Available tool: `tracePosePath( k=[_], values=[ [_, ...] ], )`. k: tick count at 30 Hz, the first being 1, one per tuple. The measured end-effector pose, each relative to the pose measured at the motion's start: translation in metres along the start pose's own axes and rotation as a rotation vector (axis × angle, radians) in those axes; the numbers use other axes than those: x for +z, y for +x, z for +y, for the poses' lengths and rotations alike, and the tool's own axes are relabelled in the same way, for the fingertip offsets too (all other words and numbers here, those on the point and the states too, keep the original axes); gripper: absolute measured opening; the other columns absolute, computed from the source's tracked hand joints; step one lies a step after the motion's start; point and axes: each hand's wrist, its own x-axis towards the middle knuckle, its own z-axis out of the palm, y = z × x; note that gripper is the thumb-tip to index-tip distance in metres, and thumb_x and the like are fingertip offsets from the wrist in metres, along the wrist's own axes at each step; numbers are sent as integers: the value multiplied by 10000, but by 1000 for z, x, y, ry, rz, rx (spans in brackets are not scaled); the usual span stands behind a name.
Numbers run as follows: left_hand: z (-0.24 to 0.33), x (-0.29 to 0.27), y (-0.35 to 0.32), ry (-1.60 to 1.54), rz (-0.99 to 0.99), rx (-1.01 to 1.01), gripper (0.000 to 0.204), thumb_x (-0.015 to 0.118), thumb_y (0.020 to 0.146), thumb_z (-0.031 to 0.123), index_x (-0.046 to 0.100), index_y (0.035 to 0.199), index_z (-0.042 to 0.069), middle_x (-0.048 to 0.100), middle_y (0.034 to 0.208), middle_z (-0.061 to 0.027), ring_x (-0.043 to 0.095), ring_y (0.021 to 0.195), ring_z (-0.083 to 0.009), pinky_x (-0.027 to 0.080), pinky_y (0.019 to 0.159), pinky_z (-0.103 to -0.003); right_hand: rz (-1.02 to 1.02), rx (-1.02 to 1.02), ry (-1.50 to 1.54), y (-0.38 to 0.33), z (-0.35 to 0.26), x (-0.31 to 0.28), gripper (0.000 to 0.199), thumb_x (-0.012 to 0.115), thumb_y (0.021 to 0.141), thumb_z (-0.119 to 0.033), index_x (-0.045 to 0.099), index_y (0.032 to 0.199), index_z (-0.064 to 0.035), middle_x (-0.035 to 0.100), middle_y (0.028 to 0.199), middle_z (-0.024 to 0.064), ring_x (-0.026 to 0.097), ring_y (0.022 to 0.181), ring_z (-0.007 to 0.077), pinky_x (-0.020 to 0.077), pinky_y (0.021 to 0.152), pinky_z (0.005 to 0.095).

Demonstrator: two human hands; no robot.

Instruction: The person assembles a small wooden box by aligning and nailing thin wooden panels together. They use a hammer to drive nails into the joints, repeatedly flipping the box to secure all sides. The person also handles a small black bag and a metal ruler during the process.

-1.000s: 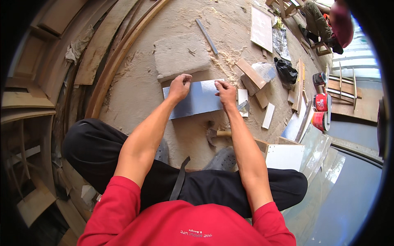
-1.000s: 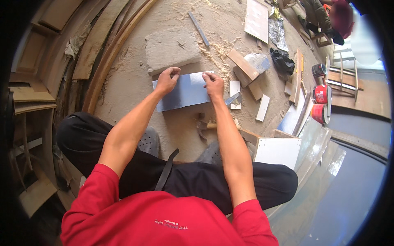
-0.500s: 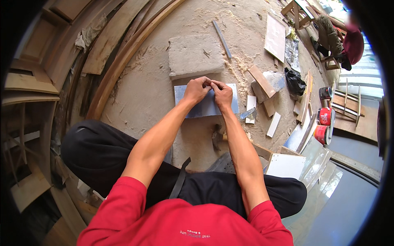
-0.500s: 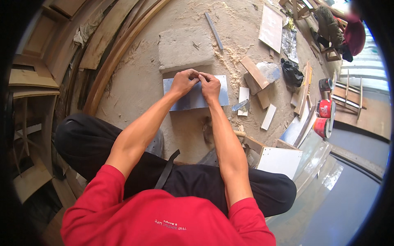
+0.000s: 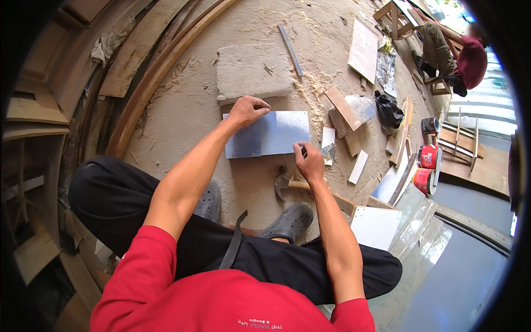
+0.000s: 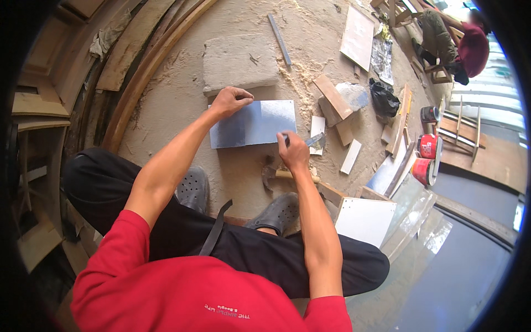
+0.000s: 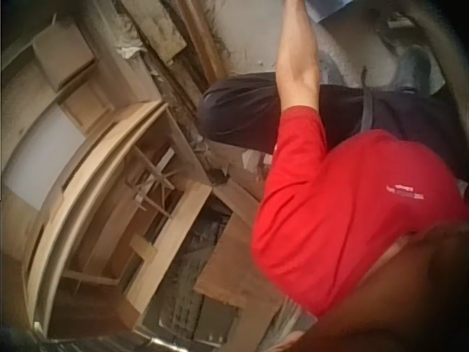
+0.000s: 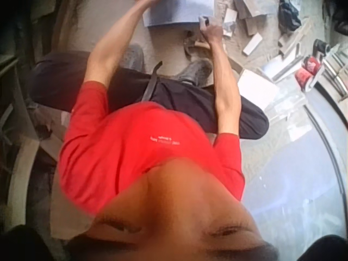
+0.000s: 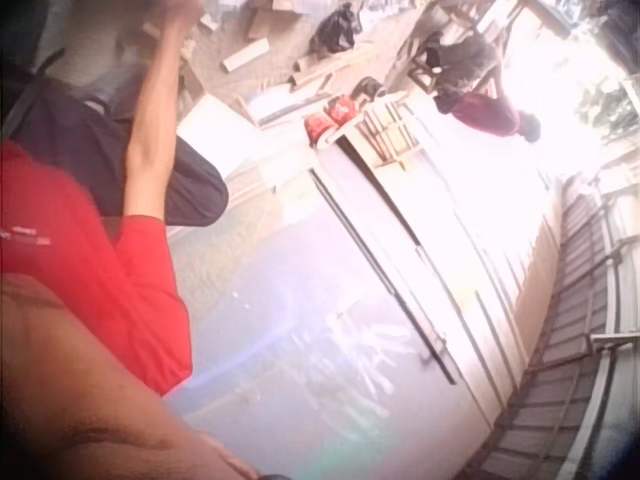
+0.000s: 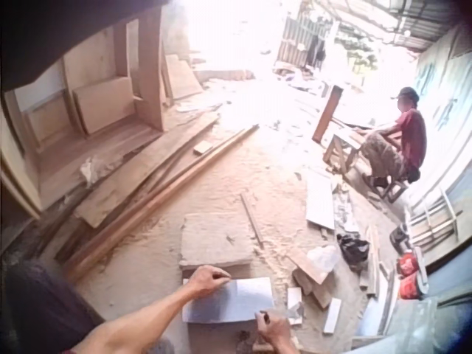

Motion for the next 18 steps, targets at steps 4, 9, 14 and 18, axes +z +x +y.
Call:
tracePosePath(
  k=[4,9,14,18],
  values=[
    [7,0,12,-127,-132,-149,220,715,855,180,744,1006,23,710,834,-76,633,682,-119,543,586,-282,-58,-155,-236,-51,43,3,257,688,879,-326,677,944,-78,682,880,150,676,795,343,547,692,438],
    [5,-5,21,-78,-121,-130,202,707,861,163,739,973,-3,690,790,-69,627,669,-124,535,552,-282,-191,-182,-342,-80,53,12,326,708,850,-363,672,915,-45,644,869,158,638,822,368,530,723,469],
    [-2,-5,26,-53,-148,-148,212,731,841,156,755,995,13,702,782,-75,624,637,-124,533,550,-281,-195,-75,-348,-80,47,18,394,697,849,-414,683,880,-21,656,914,182,616,905,374,499,807,481],
    [-3,-4,27,-43,-162,-117,201,738,830,163,770,983,37,701,741,-72,601,554,-122,511,532,-280,-246,-54,-378,-84,51,20,443,682,847,-464,703,928,-29,674,951,182,615,947,370,486,840,479]
  ],
)
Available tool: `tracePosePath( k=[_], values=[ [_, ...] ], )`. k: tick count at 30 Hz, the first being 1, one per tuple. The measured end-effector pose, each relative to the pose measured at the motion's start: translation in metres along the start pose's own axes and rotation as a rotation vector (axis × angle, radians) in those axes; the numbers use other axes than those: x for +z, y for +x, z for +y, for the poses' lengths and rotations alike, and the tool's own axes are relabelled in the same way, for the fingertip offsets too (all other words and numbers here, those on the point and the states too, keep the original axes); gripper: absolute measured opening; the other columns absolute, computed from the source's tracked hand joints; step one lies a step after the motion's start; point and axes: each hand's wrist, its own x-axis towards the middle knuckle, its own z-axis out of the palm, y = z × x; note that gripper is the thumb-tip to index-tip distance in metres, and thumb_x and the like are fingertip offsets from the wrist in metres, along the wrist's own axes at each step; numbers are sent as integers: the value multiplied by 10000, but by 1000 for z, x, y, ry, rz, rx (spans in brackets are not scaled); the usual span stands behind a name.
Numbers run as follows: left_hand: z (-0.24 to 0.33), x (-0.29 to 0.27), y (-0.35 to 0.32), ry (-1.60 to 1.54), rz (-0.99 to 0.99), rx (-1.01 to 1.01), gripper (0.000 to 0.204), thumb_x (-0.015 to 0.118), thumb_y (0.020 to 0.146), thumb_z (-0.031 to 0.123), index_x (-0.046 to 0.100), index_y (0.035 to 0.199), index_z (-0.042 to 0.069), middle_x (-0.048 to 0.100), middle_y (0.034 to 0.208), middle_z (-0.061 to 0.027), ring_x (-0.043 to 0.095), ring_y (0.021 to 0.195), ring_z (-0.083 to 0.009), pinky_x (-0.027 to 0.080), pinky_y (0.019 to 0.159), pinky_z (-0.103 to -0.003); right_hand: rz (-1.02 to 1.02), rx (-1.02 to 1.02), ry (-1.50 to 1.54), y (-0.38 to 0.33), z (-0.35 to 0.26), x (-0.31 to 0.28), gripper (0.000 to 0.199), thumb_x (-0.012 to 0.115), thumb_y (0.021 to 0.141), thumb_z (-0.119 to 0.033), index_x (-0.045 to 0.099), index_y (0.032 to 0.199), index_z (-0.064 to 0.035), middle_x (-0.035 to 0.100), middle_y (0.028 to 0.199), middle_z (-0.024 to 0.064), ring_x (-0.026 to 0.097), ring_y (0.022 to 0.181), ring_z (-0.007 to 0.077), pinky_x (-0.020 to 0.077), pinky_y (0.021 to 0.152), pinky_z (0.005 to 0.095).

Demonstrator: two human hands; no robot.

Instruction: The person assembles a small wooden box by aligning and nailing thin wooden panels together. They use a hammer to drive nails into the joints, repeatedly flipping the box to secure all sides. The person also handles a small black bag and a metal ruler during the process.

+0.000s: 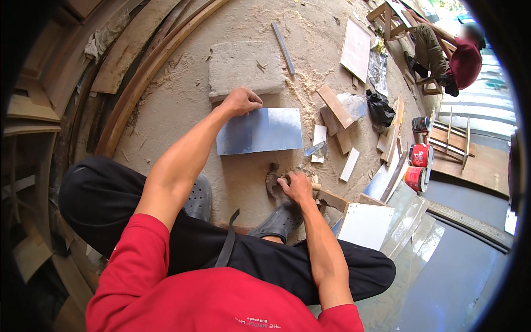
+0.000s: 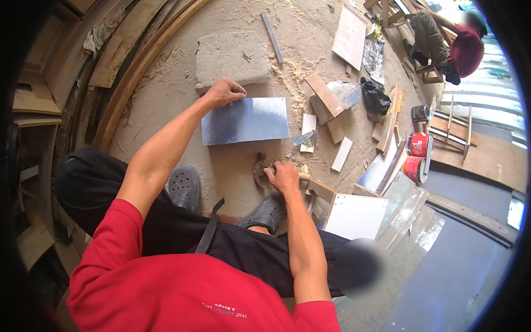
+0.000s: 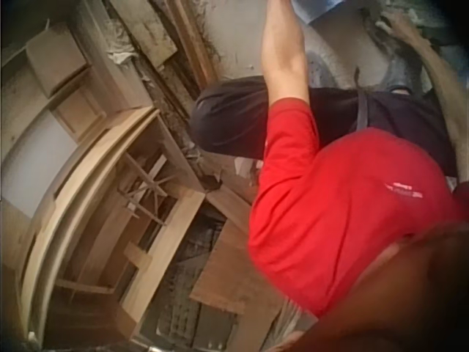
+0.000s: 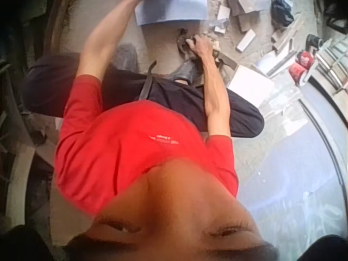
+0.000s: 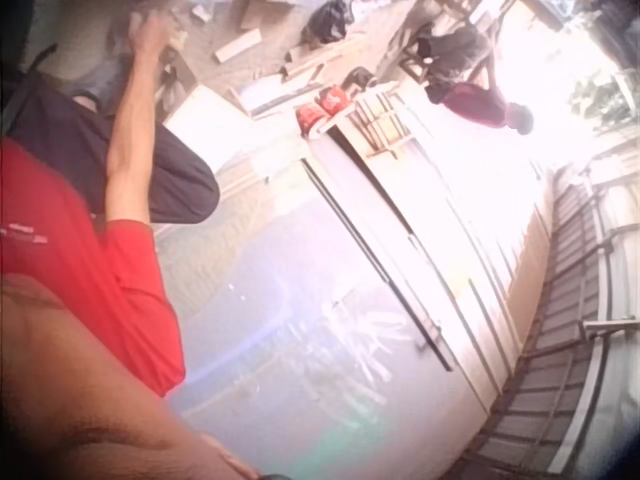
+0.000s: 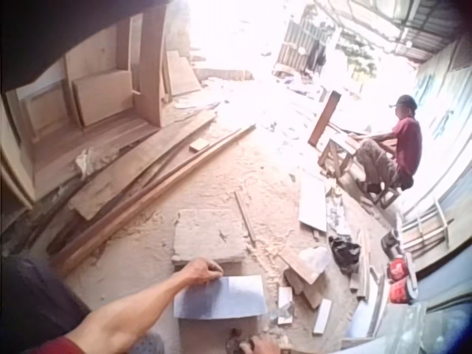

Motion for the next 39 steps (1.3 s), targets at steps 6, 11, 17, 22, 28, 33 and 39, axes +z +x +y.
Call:
tracePosePath(
  k=[6,11,17,22,28,33,39],
  values=[
    [2,-2,-1,81,-40,13,208,729,845,173,769,1006,48,729,816,-68,596,572,-115,513,565,-279,-164,81,-67,7,-10,-7,505,642,861,-521,715,997,-40,688,1019,188,615,1019,365,463,889,488],
    [1,-1,-1,104,-43,19,208,720,851,170,767,1016,53,735,831,-73,601,578,-120,518,576,-283,-184,107,-58,8,-12,-8,505,635,867,-522,712,1021,-47,690,1036,187,616,1036,364,453,899,491],
    [1,-1,-1,91,-40,20,208,717,856,162,765,1027,54,728,820,-63,605,585,-123,521,576,-284,-200,111,-60,8,-11,-7,498,634,868,-521,710,1006,-50,689,1029,186,616,1034,369,455,890,494],
    [2,-3,0,117,-56,-2,215,712,859,158,761,1042,56,723,820,-61,612,592,-118,523,575,-284,-168,97,-62,7,-11,-6,493,640,863,-518,710,998,-50,690,1021,191,621,1022,370,459,882,495],
    [5,-3,0,121,-75,-20,223,708,862,151,757,1060,60,730,844,-68,631,603,-121,529,593,-281,-138,84,-54,6,-11,-6,494,647,855,-521,713,980,-47,696,987,199,638,976,380,471,862,491],
    [1,-2,3,150,-78,16,220,703,864,127,753,1067,58,739,859,-72,644,615,-127,540,617,-281,-154,38,-57,5,-11,-8,467,668,853,-483,693,1037,-54,685,1012,186,631,1000,367,473,857,485],
    [-4,1,-1,134,-62,144,196,697,876,119,752,1047,41,732,906,-70,651,655,-137,546,645,-277,-121,-181,-140,-1,6,8,354,703,849,-330,610,1079,-78,642,998,147,619,1015,325,467,846,458]
  ],
)
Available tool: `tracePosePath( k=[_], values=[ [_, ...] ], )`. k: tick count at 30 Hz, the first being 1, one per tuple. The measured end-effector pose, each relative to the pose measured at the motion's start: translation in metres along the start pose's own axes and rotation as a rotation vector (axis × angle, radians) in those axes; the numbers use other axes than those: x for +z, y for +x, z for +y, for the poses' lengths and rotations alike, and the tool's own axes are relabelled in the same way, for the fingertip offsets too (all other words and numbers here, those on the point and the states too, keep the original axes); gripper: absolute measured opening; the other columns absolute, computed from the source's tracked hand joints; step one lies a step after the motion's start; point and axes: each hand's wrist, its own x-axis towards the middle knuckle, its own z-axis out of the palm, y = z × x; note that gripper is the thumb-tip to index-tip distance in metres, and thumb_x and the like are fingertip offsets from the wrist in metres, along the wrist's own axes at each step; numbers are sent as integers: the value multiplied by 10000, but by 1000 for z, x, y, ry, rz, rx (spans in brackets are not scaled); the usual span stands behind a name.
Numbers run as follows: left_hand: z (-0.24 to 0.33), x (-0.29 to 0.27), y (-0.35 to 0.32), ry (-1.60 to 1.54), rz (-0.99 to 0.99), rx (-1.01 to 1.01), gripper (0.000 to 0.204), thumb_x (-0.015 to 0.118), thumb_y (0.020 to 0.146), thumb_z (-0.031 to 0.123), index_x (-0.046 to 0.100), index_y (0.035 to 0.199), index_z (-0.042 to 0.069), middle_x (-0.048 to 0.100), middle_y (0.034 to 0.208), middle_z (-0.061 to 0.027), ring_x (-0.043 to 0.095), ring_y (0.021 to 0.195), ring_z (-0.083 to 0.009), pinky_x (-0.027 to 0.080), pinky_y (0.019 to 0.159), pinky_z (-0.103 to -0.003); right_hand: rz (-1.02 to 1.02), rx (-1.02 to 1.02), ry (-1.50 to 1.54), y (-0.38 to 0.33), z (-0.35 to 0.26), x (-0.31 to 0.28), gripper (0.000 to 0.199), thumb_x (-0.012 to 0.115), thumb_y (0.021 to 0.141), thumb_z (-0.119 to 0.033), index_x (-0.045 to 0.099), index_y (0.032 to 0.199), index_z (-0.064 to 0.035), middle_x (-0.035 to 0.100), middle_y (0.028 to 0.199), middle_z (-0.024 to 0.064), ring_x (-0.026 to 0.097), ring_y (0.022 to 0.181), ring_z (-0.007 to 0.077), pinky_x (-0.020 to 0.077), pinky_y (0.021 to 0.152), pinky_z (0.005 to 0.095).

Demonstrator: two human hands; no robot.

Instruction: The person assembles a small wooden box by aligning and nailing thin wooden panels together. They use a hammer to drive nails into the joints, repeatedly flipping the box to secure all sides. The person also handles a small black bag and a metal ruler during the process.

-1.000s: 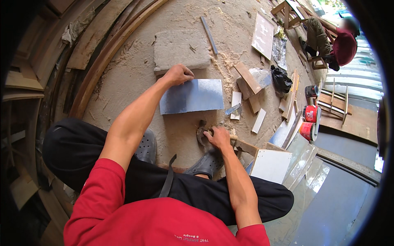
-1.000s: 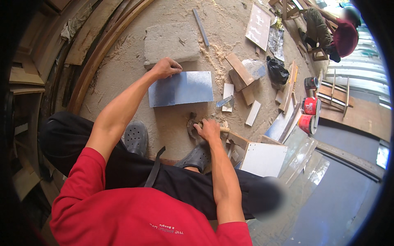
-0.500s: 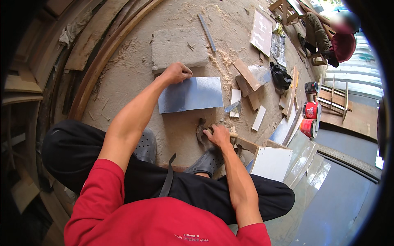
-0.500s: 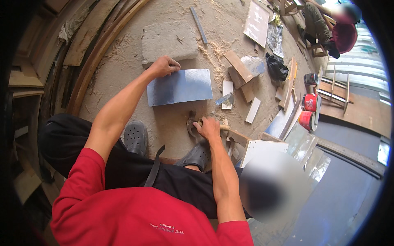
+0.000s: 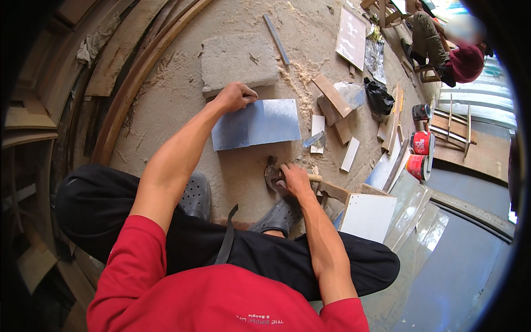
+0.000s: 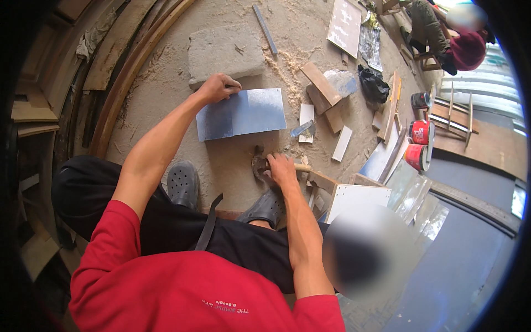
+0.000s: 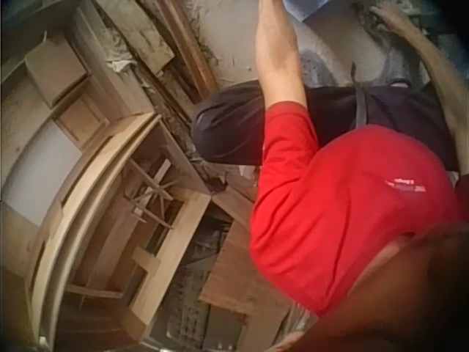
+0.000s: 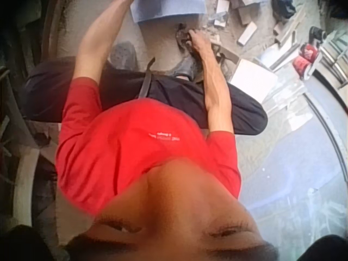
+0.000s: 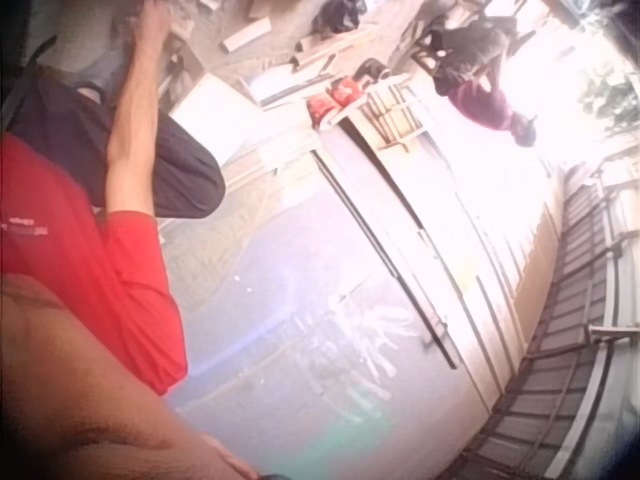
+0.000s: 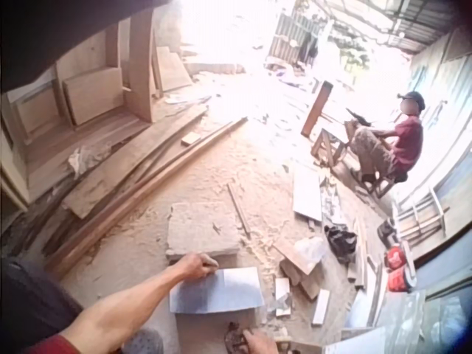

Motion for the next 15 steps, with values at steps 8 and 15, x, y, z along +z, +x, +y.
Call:
tracePosePath(
  k=[8,15],
  values=[
    [-15,11,-16,116,178,238,163,709,881,140,756,1010,51,709,989,-66,680,874,-187,547,785,-299,-157,-16,-21,-1,-13,-23,310,639,869,-276,514,1073,-79,634,934,146,679,848,362,532,706,493],
    [-7,11,-17,44,197,123,187,701,898,159,744,1040,46,738,946,-89,667,758,-151,541,729,-301,45,-85,232,1,-18,-56,341,650,849,-292,466,1044,-82,663,876,193,659,754,422,530,658,520]
  ],
)
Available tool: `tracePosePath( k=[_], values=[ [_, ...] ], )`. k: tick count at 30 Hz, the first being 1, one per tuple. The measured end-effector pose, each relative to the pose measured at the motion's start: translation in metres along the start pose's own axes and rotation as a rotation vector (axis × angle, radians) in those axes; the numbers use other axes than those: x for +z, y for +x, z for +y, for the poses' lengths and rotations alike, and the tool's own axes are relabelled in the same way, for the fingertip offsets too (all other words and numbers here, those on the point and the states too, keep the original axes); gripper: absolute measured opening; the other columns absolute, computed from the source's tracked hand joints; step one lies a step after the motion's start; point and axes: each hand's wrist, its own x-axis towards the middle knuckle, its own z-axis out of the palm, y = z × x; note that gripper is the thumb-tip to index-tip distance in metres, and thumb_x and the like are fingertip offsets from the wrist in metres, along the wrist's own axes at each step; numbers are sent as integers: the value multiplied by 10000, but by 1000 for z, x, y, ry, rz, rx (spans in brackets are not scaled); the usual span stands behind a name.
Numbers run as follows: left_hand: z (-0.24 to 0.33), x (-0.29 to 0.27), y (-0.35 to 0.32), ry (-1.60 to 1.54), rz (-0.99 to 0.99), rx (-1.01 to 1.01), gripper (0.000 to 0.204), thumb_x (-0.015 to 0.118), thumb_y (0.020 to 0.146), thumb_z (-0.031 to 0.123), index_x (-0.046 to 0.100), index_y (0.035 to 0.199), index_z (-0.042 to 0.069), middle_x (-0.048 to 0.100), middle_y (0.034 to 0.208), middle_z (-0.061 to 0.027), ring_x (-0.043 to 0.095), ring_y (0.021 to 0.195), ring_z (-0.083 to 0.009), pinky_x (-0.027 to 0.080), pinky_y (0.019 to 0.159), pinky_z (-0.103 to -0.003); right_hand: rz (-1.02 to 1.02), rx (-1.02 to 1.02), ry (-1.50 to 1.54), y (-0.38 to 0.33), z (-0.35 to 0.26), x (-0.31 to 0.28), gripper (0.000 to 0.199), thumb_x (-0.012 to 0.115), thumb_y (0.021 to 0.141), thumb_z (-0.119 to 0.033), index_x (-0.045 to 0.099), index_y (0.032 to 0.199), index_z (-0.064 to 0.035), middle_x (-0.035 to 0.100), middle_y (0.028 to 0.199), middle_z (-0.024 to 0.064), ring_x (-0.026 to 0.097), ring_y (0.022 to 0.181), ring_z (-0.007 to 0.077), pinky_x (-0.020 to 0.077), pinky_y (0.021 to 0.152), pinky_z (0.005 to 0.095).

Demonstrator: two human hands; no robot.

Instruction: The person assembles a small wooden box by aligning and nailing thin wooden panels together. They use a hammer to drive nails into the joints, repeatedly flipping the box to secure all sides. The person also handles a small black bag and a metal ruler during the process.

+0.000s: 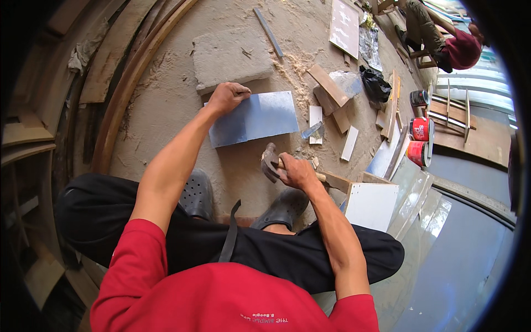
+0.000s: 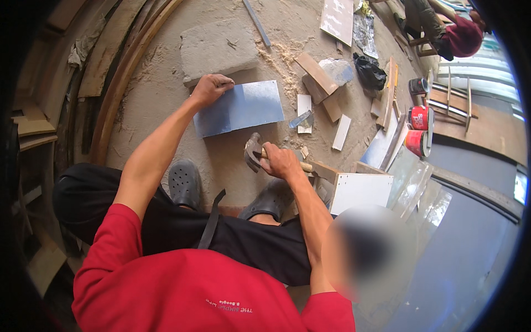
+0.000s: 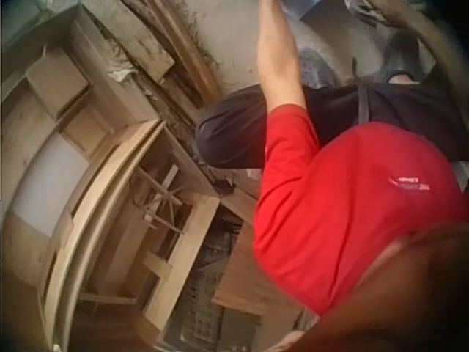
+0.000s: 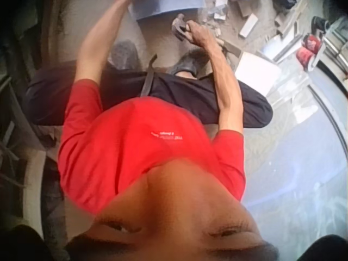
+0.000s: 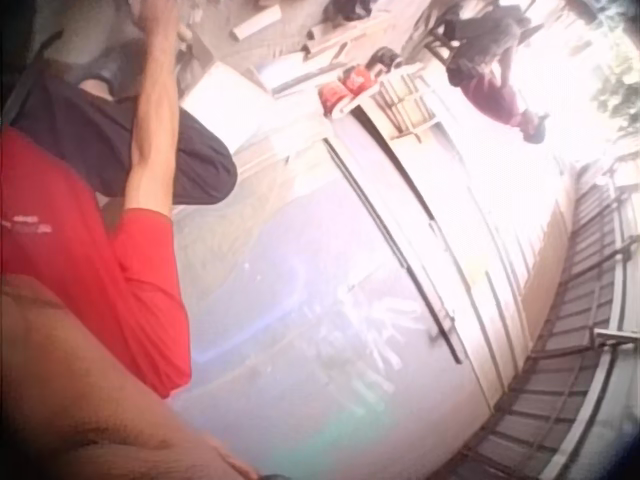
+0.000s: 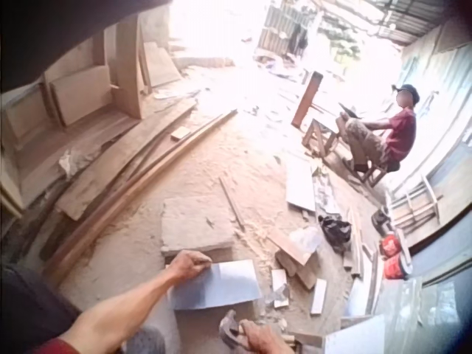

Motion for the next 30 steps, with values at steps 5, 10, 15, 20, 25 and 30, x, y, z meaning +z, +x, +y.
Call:
tracePosePath(
  k=[5,10,15,20,25,30],
  values=[
    [4,-2,3,-61,-38,-112,203,713,888,167,744,1052,52,746,941,-102,660,748,-144,536,713,-297,70,126,136,13,-11,-12,362,672,839,-270,471,1079,-89,674,880,230,649,784,465,519,674,538],
    [5,-3,8,-49,-65,-131,196,721,867,155,751,1038,67,745,994,-120,720,883,-195,545,805,-305,147,208,196,19,-11,-8,378,656,867,-297,487,1137,-93,674,860,255,649,803,477,521,678,532],
    [-8,3,6,-3,-1,13,188,720,876,166,750,1029,61,746,970,-110,713,881,-194,546,799,-304,377,83,334,35,-22,-6,266,580,939,-273,532,1100,-67,654,759,232,655,759,456,489,626,512],
    [-14,18,-1,65,136,189,155,719,865,171,751,976,68,737,964,-97,704,887,-254,551,802,-329,427,348,968,79,-29,-9,248,590,965,-331,517,889,-107,478,597,-19,435,419,71,365,352,254],
    [-11,25,-12,153,286,261,133,717,858,175,758,957,96,738,951,-80,693,888,-264,552,801,-348,480,395,711,123,-58,-51,285,623,944,-322,569,958,-43,571,627,68,547,466,179,451,429,338],
    [-15,31,-14,167,354,290,120,712,852,176,749,942,106,736,940,-66,688,880,-263,552,792,-358,561,216,513,135,-73,-51,286,623,919,-219,572,1115,-17,663,773,248,650,719,463,487,635,504]
  ],
)
